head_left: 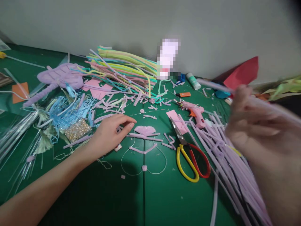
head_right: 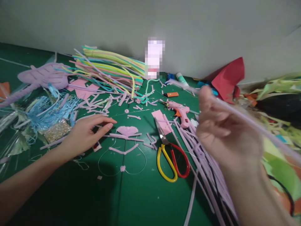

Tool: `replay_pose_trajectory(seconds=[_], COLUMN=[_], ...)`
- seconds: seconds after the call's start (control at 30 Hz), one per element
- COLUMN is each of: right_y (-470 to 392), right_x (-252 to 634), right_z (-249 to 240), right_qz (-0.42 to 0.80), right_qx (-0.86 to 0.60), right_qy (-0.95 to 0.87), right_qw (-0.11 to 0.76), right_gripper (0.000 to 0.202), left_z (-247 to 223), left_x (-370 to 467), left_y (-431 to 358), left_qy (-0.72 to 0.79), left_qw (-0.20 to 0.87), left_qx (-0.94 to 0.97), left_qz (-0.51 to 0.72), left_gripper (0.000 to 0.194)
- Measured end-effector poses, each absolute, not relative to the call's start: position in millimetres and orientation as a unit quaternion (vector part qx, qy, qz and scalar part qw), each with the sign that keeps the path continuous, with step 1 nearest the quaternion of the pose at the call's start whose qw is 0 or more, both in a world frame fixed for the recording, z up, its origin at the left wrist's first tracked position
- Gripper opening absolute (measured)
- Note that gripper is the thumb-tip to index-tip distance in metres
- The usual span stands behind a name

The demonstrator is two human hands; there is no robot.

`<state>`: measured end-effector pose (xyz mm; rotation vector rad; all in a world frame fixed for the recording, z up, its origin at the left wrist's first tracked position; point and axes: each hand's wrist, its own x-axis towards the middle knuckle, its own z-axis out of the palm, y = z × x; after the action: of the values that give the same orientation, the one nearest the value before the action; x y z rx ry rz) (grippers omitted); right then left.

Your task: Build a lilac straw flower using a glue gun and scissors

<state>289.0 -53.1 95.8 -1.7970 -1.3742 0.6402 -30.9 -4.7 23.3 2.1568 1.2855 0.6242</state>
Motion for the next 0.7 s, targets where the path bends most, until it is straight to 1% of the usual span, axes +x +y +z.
replay_pose_trajectory(seconds=[0.1, 0.13, 0.2, 0.27, 0.4, 0.5, 0.6, 0.7], right_y=[-69.9, -75.2, -83.7, -88.5, -90.3, -89.3, -88.5, -88.0], right_x=[263.1, 256.0, 245.3, 238.9, 233.3, 230.4, 227.2, 223.5], right_z=[70.7, 62.4, 48.1, 37.5, 25.3, 21.4, 19.7, 17.6], right_qz=[0.498, 0.554, 0.596, 0.598, 0.551, 0.523, 0.534, 0.544], right_qx=[-0.584, -0.555, -0.532, -0.537, -0.577, -0.600, -0.608, -0.617], right_qy=[-0.422, -0.405, -0.386, -0.386, -0.419, -0.451, -0.458, -0.437], right_qw=[0.482, 0.470, 0.461, 0.452, 0.434, 0.403, 0.368, 0.364], right_gripper=[0.024, 0.023, 0.019, 0.022, 0.025, 0.028, 0.033, 0.033], left_z=[22.8, 22.6, 22.0, 21.1, 19.2, 17.6, 16.4, 15.4], left_x=[-31.6, -31.8, -32.3, -32.9, -34.7, -36.6, -39.1, -39.8], left_y=[-5.2, -5.4, -6.5, -8.0, -10.1, -8.7, -6.0, -5.5], left_qy=[0.476, 0.474, 0.457, 0.423, 0.365, 0.363, 0.370, 0.375], left_qw=[0.269, 0.266, 0.260, 0.263, 0.279, 0.279, 0.284, 0.287], left_qx=[0.807, 0.810, 0.823, 0.844, 0.876, 0.881, 0.878, 0.874], left_qz=[0.224, 0.220, 0.215, 0.200, 0.145, 0.119, 0.108, 0.114], left_gripper=[0.024, 0.024, 0.022, 0.020, 0.015, 0.015, 0.015, 0.016])
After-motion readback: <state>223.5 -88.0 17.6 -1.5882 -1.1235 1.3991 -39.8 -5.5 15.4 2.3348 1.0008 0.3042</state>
